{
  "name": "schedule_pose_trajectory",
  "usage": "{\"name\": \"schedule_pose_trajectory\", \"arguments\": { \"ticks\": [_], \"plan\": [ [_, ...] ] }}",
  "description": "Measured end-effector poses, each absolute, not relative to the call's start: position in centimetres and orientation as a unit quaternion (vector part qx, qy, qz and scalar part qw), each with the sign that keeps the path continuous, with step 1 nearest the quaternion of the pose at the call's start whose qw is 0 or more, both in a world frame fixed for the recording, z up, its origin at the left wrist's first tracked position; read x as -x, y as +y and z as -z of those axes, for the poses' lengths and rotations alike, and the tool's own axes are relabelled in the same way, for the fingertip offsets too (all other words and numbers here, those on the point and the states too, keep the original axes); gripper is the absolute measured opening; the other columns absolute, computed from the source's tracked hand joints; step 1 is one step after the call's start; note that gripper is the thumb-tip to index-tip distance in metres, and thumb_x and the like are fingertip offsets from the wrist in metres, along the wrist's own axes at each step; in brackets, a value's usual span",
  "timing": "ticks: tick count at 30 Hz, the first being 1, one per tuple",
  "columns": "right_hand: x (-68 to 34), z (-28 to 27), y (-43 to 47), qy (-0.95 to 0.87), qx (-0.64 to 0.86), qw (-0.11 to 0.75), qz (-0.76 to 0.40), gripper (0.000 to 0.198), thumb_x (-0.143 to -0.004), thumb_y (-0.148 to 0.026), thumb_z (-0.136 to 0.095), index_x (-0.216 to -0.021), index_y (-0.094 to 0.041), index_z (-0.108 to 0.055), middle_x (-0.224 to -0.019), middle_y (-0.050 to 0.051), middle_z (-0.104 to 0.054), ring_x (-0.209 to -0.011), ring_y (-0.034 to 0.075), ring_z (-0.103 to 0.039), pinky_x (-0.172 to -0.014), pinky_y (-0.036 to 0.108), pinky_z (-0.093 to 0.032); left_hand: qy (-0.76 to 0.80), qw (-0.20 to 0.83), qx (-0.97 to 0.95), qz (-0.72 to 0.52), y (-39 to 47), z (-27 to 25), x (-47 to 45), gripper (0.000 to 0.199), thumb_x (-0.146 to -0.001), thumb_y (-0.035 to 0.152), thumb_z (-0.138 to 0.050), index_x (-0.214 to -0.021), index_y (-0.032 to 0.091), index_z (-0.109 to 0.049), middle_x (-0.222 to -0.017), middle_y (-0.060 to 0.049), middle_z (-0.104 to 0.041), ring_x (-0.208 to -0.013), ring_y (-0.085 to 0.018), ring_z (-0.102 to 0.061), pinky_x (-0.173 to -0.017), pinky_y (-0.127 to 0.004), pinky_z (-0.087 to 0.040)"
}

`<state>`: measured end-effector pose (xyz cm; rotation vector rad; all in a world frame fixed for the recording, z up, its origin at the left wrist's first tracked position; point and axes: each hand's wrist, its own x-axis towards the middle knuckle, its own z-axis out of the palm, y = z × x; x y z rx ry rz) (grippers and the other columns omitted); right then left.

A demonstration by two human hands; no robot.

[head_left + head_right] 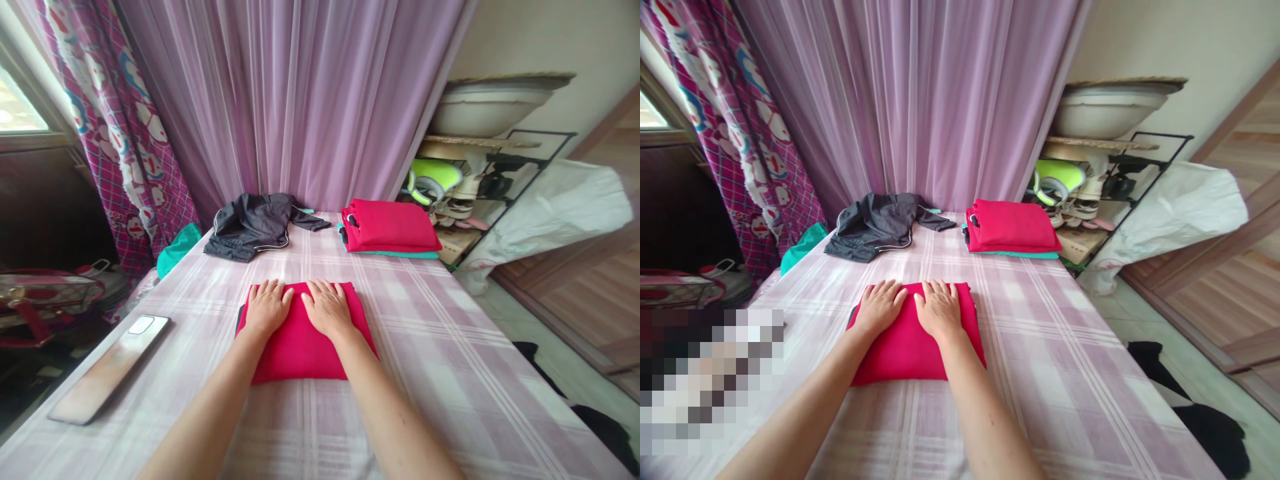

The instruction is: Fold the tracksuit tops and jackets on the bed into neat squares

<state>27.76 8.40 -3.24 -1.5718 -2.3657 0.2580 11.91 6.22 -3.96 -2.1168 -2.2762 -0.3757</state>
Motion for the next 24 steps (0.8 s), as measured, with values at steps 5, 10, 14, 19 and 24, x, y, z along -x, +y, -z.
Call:
{"name": "schedule_pose_trajectory", "arguments": {
  "ticks": [5, 10, 14, 19, 24],
  "plan": [
    [-29.4, 3.7, 8.6, -0.805, 0.570, 0.147, -0.069, 0.052, -0.101, -0.042, -0.030, -0.140, -0.016, -0.053, -0.149, 0.014, -0.048, -0.140, 0.027, -0.038, -0.116, 0.052, -0.018, -0.729, -0.006, 0.669, 0.147, 6.2, 3.9, -11.7, 0.042, -0.096, 0.039, -0.038, -0.129, 0.024, -0.061, -0.141, -0.010, -0.057, -0.135, -0.031, -0.045, -0.114, -0.054, -0.028],
    [-30.0, 4.2, 8.4, -0.789, 0.591, 0.147, -0.074, 0.053, -0.101, -0.044, -0.030, -0.141, -0.017, -0.051, -0.151, 0.013, -0.045, -0.141, 0.027, -0.035, -0.115, 0.053, -0.019, -0.729, -0.011, 0.663, 0.170, 6.1, 4.0, -11.8, 0.040, -0.095, 0.038, -0.042, -0.128, 0.027, -0.061, -0.139, -0.009, -0.059, -0.133, -0.030, -0.048, -0.114, -0.054, -0.028],
    [-30.0, 4.1, 8.3, -0.791, 0.589, 0.147, -0.074, 0.053, -0.101, -0.043, -0.030, -0.141, -0.017, -0.051, -0.151, 0.013, -0.046, -0.141, 0.027, -0.035, -0.115, 0.053, -0.019, -0.733, -0.008, 0.661, 0.161, 6.1, 4.1, -11.8, 0.041, -0.095, 0.037, -0.041, -0.130, 0.027, -0.060, -0.141, -0.008, -0.058, -0.134, -0.030, -0.047, -0.114, -0.053, -0.028],
    [-30.0, 4.1, 8.3, -0.795, 0.584, 0.149, -0.070, 0.053, -0.100, -0.043, -0.032, -0.139, -0.015, -0.053, -0.149, 0.014, -0.047, -0.139, 0.028, -0.037, -0.115, 0.052, -0.019, -0.735, -0.005, 0.661, 0.149, 6.1, 4.2, -11.8, 0.043, -0.097, 0.038, -0.038, -0.132, 0.025, -0.059, -0.141, -0.009, -0.058, -0.135, -0.030, -0.045, -0.115, -0.054, -0.027],
    [-30.0, 4.1, 8.2, -0.794, 0.583, 0.159, -0.058, 0.050, -0.099, -0.041, -0.034, -0.138, -0.017, -0.054, -0.147, 0.013, -0.050, -0.139, 0.027, -0.038, -0.115, 0.052, -0.021, -0.737, -0.009, 0.659, 0.151, 6.0, 3.9, -12.1, 0.043, -0.096, 0.041, -0.040, -0.131, 0.025, -0.059, -0.142, -0.009, -0.057, -0.136, -0.030, -0.044, -0.115, -0.054, -0.026]
  ]
}}
